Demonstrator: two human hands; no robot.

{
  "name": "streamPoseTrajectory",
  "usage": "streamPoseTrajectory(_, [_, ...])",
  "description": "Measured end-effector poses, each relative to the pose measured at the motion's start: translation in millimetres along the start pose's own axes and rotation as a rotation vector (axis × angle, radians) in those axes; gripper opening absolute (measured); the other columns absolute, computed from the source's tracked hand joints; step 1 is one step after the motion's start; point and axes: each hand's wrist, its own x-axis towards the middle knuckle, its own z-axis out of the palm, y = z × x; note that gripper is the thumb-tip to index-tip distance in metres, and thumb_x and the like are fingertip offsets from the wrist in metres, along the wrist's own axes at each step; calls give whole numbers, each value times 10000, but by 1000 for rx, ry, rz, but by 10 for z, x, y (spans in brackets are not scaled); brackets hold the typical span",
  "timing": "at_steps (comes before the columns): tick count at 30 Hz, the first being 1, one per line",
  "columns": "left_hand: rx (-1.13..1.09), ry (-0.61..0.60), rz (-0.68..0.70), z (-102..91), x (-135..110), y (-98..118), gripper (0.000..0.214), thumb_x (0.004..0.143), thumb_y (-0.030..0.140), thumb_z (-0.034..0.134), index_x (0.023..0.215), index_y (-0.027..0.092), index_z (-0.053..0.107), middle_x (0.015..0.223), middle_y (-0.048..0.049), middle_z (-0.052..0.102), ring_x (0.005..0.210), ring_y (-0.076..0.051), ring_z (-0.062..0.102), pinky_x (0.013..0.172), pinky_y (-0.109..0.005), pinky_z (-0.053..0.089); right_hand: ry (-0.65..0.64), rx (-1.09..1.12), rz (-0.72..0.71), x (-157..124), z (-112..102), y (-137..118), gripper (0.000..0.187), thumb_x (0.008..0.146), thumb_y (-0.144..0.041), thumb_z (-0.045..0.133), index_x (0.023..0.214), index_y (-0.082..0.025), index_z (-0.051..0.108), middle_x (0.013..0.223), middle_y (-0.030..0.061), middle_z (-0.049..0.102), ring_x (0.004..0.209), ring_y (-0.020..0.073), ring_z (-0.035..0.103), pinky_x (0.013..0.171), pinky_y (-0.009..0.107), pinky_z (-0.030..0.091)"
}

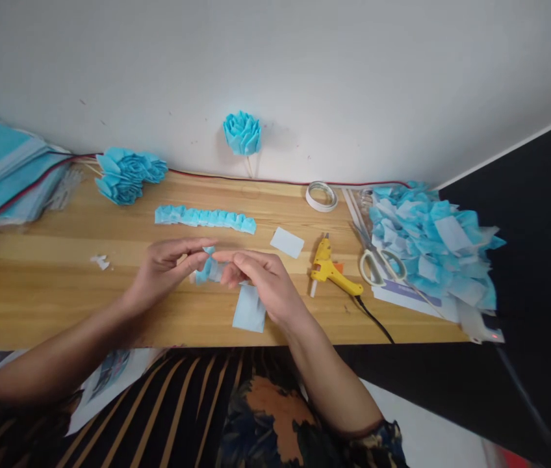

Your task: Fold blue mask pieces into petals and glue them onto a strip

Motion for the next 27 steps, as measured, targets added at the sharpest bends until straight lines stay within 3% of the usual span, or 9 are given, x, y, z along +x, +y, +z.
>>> streamPoseTrajectory(4, [27,23,16,-72,27,53,219,882,359,690,1013,228,807,888,-54,790,818,-181,704,789,-294,563,-21,-39,-22,-90,50,10,277,956,-376,574,1019,-214,791,758,12,720,684,107,631,683,259,519])
streamPoseTrajectory(7, [25,168,15,-209,28,75,248,922,356,646,1071,225,793,701,-12,701,669,-132,617,688,-257,520,-66,-199,-34,-263,80,-16,223,932,-327,618,1071,-215,750,900,33,742,783,127,659,720,271,522])
streamPoseTrajectory(9, [14,257,27,-311,-4,79,258,935,344,631,1105,224,783,653,6,641,614,-109,558,623,-234,477,-110,-297,-110,-425,84,-34,171,919,-244,614,1059,-221,709,974,41,726,861,143,661,754,281,519])
streamPoseTrajectory(11, [31,278,35,-395,-61,77,260,937,331,626,1119,225,779,647,11,615,607,-103,540,609,-227,461,-137,-369,-232,-589,72,-29,142,927,-153,539,929,-220,664,902,23,690,830,136,640,745,273,501])
streamPoseTrajectory(13, [89,238,16,-450,-131,68,262,939,318,612,1119,227,778,656,10,614,624,-106,552,635,-229,471,-184,-430,-313,-723,54,19,239,921,-78,448,795,-215,598,776,-3,631,727,118,598,696,255,470])
streamPoseTrajectory(16, [197,150,-39,-475,-224,50,262,929,307,600,1099,230,784,685,4,649,642,-115,576,654,-234,478,-278,-558,-316,-843,35,166,283,899,-38,388,738,-215,539,708,-15,578,654,116,545,660,255,434])
streamPoseTrajectory(23, [302,23,-42,-359,-320,68,259,913,305,594,1047,216,796,750,-15,744,653,-138,637,656,-238,487,-383,-837,-208,-950,22,427,229,933,-75,395,893,-218,568,839,14,659,785,152,606,757,281,474])
streamPoseTrajectory(27, [403,-82,124,-270,-278,44,255,926,322,608,1068,201,781,925,-85,776,836,-197,695,791,-307,525,-344,-845,-233,-979,15,448,251,1009,-167,384,1067,-198,626,945,49,733,843,158,670,797,294,510])
